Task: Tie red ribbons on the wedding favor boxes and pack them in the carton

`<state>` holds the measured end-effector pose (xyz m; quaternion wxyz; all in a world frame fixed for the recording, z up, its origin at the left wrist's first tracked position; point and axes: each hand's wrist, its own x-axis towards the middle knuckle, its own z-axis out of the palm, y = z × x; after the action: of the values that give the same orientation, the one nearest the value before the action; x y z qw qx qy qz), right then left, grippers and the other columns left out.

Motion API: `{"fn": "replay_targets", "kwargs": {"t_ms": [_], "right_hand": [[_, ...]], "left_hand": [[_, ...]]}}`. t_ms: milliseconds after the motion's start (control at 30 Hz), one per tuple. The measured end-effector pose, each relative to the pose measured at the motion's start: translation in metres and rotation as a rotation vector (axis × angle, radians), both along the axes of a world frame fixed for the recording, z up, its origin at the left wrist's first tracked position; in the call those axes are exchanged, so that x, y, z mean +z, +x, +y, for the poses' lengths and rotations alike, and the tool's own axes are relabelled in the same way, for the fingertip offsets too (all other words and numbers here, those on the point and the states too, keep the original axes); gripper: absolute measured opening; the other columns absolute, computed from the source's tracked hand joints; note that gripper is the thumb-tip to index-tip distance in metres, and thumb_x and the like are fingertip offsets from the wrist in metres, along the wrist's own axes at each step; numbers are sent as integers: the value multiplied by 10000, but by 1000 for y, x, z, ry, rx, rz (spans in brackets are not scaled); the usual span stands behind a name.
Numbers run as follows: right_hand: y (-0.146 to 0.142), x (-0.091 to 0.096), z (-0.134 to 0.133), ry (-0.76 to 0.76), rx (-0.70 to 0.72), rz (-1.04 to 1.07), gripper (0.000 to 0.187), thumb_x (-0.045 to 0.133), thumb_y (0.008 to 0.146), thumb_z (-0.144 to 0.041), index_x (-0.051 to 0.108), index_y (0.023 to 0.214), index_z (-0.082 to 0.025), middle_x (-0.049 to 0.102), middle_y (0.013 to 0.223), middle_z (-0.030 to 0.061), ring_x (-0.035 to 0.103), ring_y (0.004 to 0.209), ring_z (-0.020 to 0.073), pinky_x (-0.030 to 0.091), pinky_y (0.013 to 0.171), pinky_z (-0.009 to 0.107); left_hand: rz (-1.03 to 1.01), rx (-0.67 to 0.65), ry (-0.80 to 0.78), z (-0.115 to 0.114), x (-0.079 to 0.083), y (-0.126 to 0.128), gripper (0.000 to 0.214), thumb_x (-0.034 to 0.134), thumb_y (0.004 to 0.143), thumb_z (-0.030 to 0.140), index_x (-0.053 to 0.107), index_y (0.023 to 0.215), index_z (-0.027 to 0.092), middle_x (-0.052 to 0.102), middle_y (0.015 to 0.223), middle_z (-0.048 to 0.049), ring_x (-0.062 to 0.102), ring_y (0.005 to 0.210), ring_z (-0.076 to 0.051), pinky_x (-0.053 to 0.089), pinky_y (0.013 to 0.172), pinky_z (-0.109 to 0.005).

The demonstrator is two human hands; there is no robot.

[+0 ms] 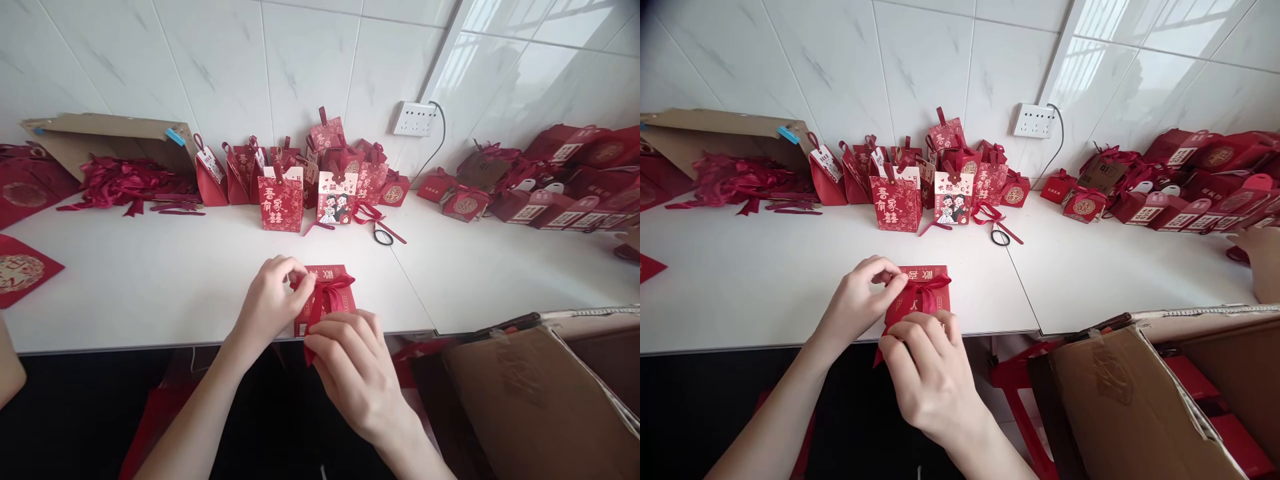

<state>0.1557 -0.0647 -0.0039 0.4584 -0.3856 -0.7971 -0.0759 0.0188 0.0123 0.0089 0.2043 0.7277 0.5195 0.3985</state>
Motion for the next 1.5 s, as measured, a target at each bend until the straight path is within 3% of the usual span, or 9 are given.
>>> {"fn": "replay_targets", "kwargs": {"t_ms": [100,333,667,900,1167,1333,1500], "right_hand": [[-4,-6,-2,-29,-2,-115,206,424,911,-54,604,884,-150,673,830,41,579,807,157,411,742,337],[-2,-11,-4,-28,35,-196,244,402,940,-82,633,895,-147,673,840,40,550,796,157,404,756,333],[12,-13,-2,-51,68,-272,263,414,925,-43,646,856,-146,639,791,25,485,696,137,360,695,319],[11,-19,-1,-61,48,-228,244,432,930,-81,648,830,-135,610,760,36,447,686,145,352,704,316],[13,-22,-3,-91,95,-236,235,445,910,-64,635,799,-147,608,739,20,446,656,136,351,705,328],[22,-14,-7,-134,202,-71,145,546,883,-249,637,879,-137,622,786,57,498,679,159,381,668,343],[32,-9,15,-96,-10,141,139,526,851,-99,615,939,-160,603,836,74,534,766,186,437,668,339]], "left_hand": [[146,-88,-44,0,6,1,173,565,780,319,528,660,200,573,720,-1,536,750,-169,432,718,-290],[311,-28,56,-6,4,2,90,587,779,234,539,710,200,577,773,-4,538,781,-180,429,731,-314],[183,-47,6,-4,-4,0,150,544,836,244,531,695,195,569,740,-1,538,766,-166,438,696,-287],[336,57,123,-19,2,6,182,570,830,252,506,671,192,569,734,0,528,747,-177,420,743,-341],[383,93,189,-23,-7,11,133,557,839,210,547,708,191,542,701,1,512,708,-167,406,691,-314],[379,104,206,-23,-5,13,151,535,859,217,538,711,189,528,688,2,492,706,-168,391,684,-307],[435,122,172,-23,-2,16,149,565,851,260,549,720,190,555,728,-9,511,754,-190,369,699,-326]]}}
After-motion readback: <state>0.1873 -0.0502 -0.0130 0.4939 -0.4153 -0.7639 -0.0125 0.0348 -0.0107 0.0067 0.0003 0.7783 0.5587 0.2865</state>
